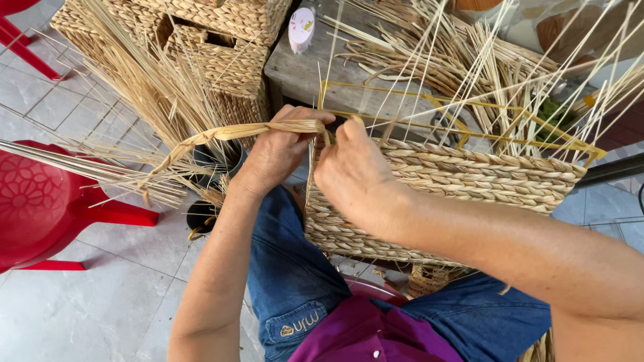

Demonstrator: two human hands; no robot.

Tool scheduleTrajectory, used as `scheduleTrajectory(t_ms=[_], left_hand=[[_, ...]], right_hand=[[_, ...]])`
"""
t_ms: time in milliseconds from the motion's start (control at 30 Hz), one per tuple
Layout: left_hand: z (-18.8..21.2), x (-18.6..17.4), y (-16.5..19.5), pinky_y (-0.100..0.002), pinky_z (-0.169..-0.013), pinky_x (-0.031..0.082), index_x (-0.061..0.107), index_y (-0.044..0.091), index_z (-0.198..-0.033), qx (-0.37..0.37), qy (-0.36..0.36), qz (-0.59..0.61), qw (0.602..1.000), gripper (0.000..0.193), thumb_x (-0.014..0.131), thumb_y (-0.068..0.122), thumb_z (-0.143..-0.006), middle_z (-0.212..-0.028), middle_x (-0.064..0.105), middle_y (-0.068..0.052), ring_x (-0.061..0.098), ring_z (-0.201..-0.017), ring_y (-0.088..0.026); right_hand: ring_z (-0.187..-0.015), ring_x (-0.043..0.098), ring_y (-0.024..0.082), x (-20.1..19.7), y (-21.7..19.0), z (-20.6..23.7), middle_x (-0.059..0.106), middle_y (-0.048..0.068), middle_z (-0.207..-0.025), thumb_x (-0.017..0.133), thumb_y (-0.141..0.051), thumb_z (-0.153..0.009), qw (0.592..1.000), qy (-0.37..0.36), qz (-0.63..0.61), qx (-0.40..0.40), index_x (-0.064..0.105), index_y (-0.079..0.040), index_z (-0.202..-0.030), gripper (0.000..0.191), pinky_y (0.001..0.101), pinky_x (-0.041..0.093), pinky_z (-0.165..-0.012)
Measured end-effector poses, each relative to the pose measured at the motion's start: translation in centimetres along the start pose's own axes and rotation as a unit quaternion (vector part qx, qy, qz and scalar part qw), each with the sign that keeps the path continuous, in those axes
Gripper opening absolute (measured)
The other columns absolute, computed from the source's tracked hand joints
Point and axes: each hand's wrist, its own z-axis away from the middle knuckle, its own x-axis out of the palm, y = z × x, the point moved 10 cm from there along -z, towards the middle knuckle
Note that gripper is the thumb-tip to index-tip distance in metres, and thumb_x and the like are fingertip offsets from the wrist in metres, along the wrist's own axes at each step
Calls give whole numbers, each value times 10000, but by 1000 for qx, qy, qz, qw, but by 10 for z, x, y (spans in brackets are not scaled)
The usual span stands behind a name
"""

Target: The person sits on the floor weaving a wide dried plant strand over and under thin warp sticks along the rim of a woven water-hyacinth basket, pulling and tightening the strand by hand as they work around the edge. A yellow plastic frame holds the basket shape while they weave.

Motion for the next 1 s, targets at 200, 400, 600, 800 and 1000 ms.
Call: scheduleTrajectory(t_ms=[200,400,600,800,1000], left_hand=[[-4,-3,4,-397,-846,557,659,95,-1143,7,-2,-34,999,209,690,69,-939,-1047,695,-65,652,-982,-295],[-8,6,-2,-401,-789,568,615,69,-1130,-9,3,2,1000,156,684,96,-993,-991,695,-110,697,-927,-314],[-6,14,-19,-363,-794,598,554,42,-1180,-76,12,67,995,209,659,88,-1005,-1007,723,-126,748,-955,-274],[-4,14,-14,-363,-780,597,562,43,-1163,-58,4,28,998,222,689,88,-986,-1005,720,-134,742,-940,-282],[-6,10,5,-393,-764,567,682,57,-1092,19,23,-50,998,171,736,75,-930,-919,701,-111,686,-862,-308]], right_hand=[[-754,682,209,30,-41,20,696,73,-704,626,-166,-841,992,-2,-123,15,689,39,-967,248,373,470,-701],[-673,749,245,43,-51,51,735,100,-737,641,-186,-860,952,28,-305,-1,683,-20,-1072,273,393,570,-570],[-693,696,217,53,65,73,702,65,-852,793,-233,-892,784,267,-482,285,611,-93,-1257,431,366,554,-585],[-738,677,142,51,55,51,663,41,-906,770,-129,-923,726,449,-479,202,625,-116,-1140,262,254,588,-595],[-605,463,60,160,50,51,573,-23,-782,618,-93,-1033,306,444,-817,206,629,-80,-1095,63,200,390,-502]])
